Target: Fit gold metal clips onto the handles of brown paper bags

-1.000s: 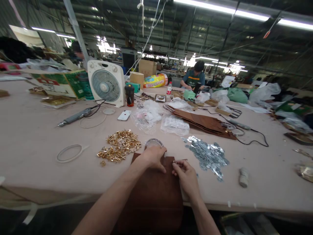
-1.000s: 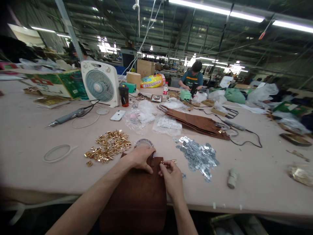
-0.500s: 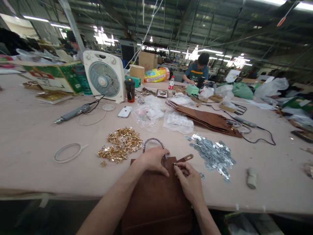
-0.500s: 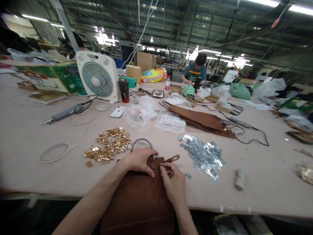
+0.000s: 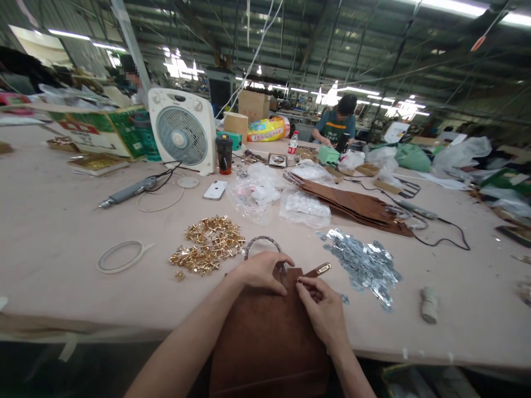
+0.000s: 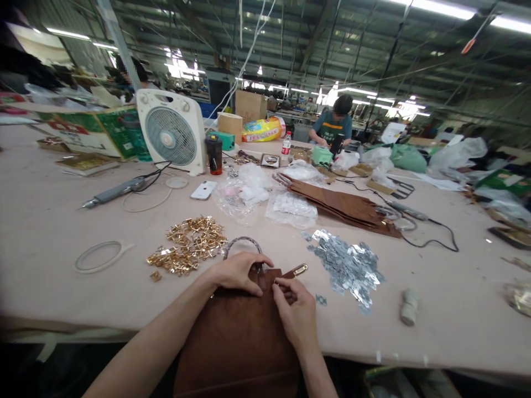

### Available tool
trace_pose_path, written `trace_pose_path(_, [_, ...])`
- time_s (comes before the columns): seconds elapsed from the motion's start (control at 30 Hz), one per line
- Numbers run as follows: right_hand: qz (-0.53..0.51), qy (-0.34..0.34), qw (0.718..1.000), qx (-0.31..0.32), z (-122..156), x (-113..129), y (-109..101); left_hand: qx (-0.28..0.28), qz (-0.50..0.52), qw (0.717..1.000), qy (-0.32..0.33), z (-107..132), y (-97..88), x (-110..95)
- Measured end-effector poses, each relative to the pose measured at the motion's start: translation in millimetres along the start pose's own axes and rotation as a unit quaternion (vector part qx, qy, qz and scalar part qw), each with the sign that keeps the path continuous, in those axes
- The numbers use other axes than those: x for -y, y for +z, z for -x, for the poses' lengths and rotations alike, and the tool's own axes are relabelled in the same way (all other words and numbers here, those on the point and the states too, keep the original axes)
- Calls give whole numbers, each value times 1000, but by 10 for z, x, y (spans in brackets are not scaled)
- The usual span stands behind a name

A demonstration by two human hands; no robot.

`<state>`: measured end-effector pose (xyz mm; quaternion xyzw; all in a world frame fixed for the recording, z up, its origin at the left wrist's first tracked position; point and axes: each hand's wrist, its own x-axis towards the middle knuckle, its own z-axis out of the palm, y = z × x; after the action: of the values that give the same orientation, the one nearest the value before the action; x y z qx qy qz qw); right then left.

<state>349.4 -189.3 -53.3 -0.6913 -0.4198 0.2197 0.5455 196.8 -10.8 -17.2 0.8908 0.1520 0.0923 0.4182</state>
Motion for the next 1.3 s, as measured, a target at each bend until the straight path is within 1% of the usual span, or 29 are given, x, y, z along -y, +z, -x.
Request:
trace_pose_path(0.27, [10,22,1000,-13,0,-4,9,12,65,998,22,5,-16,-34])
trace_pose_path(0.47, [18,14,999,-27,-3,31,11,23,97,994,38,6,-9,-35])
trace_pose_path(0.63, [48,-13,999,-14,-12,-16,7,22,99,994,45,7,0,-24])
trace_pose_path(0.8, [111,-82,990,-4,-3,-7,86,18,112,993,42,7,15,-32])
trace_pose_path(0.87, [132,-97,986,-3,4,29,114,21,126,991,32,9,17,-43])
trace_pose_path(0.93, [122,-96,988,1,9,69,108,26,138,990,23,12,7,-68])
trace_pose_path(1.0, [76,-85,993,0,16,94,63,25,145,989,20,19,-20,-108])
trace_pose_path(1.07, [13,-62,998,-25,32,93,-3,24,141,990,14,26,-59,-157])
trace_pose_path(1.17, [-72,-12,992,-104,63,56,-74,28,120,992,-4,34,-114,-225])
trace_pose_path(1.23, [-102,1,984,-146,71,38,-81,28,107,994,-6,34,-135,-248])
trace_pose_path(1.3, [-107,-3,980,-168,66,34,-65,21,100,995,-2,31,-142,-247])
